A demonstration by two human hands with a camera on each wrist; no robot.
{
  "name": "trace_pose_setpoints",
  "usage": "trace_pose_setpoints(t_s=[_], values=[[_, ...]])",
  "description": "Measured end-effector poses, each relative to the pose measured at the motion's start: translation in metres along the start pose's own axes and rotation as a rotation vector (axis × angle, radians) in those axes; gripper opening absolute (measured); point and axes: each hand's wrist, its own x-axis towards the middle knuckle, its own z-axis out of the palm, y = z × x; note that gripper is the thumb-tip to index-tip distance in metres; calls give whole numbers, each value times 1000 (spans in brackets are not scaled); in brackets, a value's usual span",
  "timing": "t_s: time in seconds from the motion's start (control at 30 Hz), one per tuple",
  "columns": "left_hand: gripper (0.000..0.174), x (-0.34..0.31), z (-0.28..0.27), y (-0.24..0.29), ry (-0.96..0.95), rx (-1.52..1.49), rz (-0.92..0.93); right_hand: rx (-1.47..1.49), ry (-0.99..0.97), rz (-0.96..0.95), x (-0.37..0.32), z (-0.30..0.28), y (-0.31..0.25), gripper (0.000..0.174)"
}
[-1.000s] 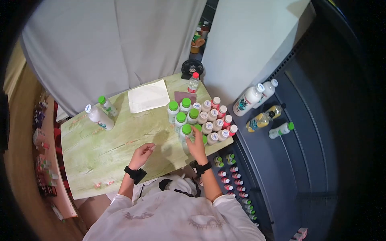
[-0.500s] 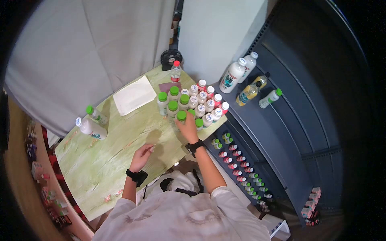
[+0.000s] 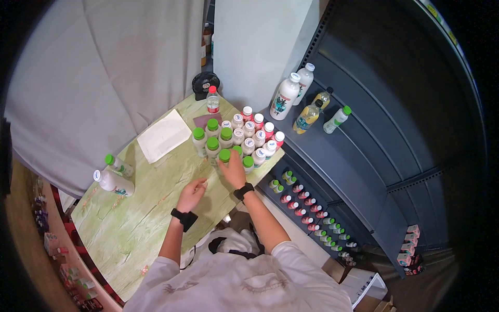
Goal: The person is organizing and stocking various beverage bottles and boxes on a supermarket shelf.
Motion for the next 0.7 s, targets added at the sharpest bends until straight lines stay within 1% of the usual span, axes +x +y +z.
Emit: trace_pose_setpoints(t_s=[0.07,0.13,0.23,0.33,0.47,0.53,0.57,0.63,0.7], values=[[34,11,4,9,16,38,24,2,1,3,0,2,1,46],[37,23,10,12,35,75,83,51,-11,1,0,6,7,48],[40,41,20,20,56,46,192,70,-2,-18,-1,9,14,48],[43,55,37,26,154,82,306,74,-31,-10,-3,7,14,51],[44,63,44,42,141,103,333,67,-56,-17,-4,9,20,53],[45,72,51,38,137,131,375,82,-13,-60,-5,7,14,48],[45,74,54,35,120,144,354,89,9,-80,-7,6,11,46],[46,75,57,39,91,170,315,68,12,-61,-7,12,23,48],[46,75,60,43,137,246,328,63,2,-55,-5,13,30,49]])
